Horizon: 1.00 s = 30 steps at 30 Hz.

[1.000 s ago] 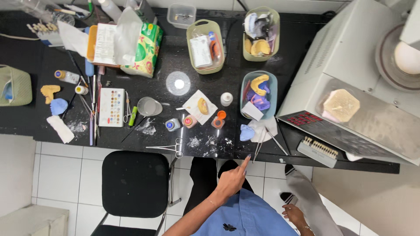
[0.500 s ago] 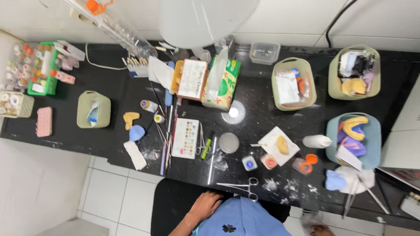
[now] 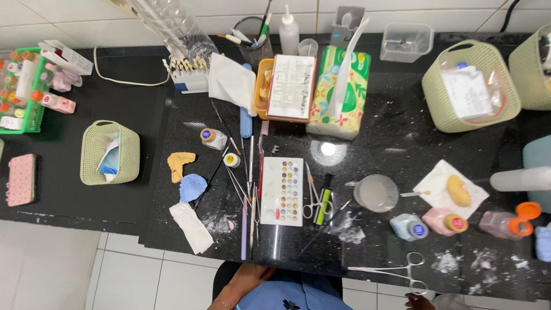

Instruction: The person holds a round porous pad and uses a metal probe and tweezers to shape and refine a small tooth-colored dental crown, turning it over while working. They then carry the pad to a porcelain furnace, place the crown on a firing tray inside, and later pick up a marker and other tools from the bench.

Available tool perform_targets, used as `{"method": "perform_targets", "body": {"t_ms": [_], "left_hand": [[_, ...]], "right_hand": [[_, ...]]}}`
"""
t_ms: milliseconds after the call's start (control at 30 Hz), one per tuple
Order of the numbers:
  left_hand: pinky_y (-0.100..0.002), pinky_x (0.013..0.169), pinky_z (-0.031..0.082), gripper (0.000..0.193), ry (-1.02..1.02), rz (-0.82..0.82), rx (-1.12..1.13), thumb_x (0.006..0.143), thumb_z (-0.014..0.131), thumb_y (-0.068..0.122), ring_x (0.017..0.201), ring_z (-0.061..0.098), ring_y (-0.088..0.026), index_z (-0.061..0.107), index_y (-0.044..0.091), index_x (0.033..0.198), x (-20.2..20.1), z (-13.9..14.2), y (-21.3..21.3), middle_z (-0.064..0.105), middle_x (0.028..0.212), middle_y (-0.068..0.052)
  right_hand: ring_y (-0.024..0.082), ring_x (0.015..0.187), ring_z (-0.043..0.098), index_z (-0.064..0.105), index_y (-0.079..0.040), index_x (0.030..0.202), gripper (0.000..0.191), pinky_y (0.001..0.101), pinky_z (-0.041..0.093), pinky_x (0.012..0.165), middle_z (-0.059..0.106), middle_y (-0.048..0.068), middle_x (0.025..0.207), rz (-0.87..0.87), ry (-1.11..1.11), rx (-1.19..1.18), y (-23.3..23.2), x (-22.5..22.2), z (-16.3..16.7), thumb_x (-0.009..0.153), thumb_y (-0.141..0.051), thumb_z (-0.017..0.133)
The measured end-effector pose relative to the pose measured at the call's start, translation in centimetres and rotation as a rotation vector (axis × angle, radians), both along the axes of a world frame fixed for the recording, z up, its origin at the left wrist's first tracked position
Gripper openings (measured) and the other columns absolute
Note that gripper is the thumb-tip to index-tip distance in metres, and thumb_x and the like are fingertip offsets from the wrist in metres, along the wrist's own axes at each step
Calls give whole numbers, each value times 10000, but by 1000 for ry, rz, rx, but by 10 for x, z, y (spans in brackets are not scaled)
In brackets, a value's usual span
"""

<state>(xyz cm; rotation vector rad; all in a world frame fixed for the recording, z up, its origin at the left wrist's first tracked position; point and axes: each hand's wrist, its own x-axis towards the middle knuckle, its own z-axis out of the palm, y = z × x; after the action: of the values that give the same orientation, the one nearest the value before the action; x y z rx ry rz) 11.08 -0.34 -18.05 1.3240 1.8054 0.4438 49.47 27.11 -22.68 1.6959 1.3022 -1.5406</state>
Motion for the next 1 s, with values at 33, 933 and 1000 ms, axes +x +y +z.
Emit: {"method": "perform_targets", "body": {"t_ms": [33,933,1000], "left_hand": [[-520,836,522,253,-24,-2,134,952,653,229,985,671,-427,716,43,1111,-12,-2,-6,719,1071,-207],[-365,941,517,527,237,704,732,945,689,-9,1123,632,-233,488,48,1429,-182,114,-29,563,1292,-136],[-374,945,508,630,232,685,686,916,702,-12,1124,612,-234,438,61,1483,-181,115,-22,541,1328,-143]], "right_hand": [[264,856,813,571,-3,1335,360,390,641,748,827,161,1040,67,4,76,-3,-2,-4,1060,-225,503],[282,795,679,661,-34,1009,304,379,555,701,720,123,991,442,1147,1390,-216,-238,58,746,118,660],[278,786,681,657,-29,1017,316,375,561,697,722,133,1007,472,1298,1354,-225,-261,71,743,127,662]]}}
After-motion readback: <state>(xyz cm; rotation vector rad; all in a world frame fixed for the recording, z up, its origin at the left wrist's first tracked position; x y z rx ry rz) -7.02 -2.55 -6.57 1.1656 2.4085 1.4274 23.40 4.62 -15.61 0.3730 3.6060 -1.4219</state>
